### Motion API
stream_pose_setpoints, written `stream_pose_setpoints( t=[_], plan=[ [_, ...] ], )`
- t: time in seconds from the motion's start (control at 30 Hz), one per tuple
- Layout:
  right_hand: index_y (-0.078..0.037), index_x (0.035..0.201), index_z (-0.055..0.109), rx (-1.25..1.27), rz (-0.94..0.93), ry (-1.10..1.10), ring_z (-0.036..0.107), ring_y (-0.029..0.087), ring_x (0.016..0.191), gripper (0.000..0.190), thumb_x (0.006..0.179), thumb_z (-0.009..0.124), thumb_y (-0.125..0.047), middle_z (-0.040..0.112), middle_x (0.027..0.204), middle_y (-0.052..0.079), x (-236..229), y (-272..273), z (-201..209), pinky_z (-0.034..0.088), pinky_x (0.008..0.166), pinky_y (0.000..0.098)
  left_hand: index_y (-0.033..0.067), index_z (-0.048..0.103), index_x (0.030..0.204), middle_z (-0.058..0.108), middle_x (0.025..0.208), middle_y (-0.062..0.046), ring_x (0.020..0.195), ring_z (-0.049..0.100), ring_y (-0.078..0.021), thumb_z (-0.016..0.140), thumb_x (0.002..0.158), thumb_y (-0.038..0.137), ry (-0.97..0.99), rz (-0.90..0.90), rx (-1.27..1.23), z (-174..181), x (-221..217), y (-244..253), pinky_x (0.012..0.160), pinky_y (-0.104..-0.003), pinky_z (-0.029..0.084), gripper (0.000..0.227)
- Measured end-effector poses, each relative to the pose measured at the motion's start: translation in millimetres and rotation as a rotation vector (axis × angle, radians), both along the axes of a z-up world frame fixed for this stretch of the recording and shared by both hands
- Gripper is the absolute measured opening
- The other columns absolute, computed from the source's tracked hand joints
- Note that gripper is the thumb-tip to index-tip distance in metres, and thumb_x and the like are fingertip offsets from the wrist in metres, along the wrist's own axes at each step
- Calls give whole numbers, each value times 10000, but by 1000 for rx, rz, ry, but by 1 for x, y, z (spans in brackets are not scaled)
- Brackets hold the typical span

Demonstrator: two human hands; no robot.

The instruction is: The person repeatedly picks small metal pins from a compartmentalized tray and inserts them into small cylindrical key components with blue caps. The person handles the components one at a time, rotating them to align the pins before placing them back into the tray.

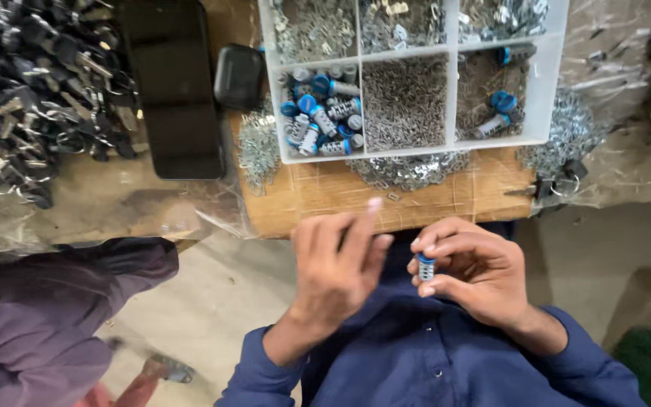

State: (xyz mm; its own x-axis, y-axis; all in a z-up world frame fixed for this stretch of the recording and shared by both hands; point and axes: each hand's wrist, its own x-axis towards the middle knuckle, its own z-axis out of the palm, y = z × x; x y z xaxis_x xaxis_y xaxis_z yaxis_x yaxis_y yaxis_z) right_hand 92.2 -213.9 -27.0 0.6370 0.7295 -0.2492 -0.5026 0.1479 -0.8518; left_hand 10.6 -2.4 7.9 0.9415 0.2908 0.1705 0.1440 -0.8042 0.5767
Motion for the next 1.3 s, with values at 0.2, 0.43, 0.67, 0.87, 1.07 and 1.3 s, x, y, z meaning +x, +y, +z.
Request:
stream_pose_setpoints(
  t=[0.2,0.43,0.67,0.87,1.07,1.3],
  plan=[
    [65,1169,661,-12,-32,-10,727,279,1033,379,826,731,209,609,1254,238,3,3,-7,678,836,378,176,704,1316,581,1059,-38,991,513,-263,769,939,315,4,-39,224,-14,-3,-2,872,-433,386,407],
    [57,1211,630,-83,-87,62,736,276,1029,419,824,716,194,619,1251,223,6,6,-8,683,839,375,50,719,1128,699,1121,-78,1021,654,-274,723,954,75,-170,-174,-90,-15,-15,18,901,-396,545,177],
    [62,1193,675,-131,7,-105,675,230,1127,386,830,745,173,634,1287,220,10,7,-9,612,892,298,33,685,1071,684,1021,-97,911,668,-289,715,873,-40,-178,-82,-489,-3,3,-13,790,-357,553,213],
    [51,1202,697,-130,-74,-26,719,189,996,358,863,739,159,650,1285,218,10,3,-3,639,828,273,61,676,1030,675,991,-70,902,658,-291,754,861,-47,-176,-146,-259,-1,20,-6,822,-400,529,215],
    [57,1191,684,-92,-88,60,734,222,1050,339,869,713,161,619,1290,206,11,10,-4,676,863,308,43,668,1058,704,1013,-63,881,682,-235,771,881,-97,-198,70,-645,1,16,-13,801,-312,564,248],
    [50,1168,721,-185,-53,-121,716,195,1047,374,809,792,128,655,1232,177,11,6,-2,654,836,277,35,703,1078,686,1052,-97,876,642,-284,774,817,-73,-130,-293,-303,3,20,-6,810,-386,536,292]
  ],
)
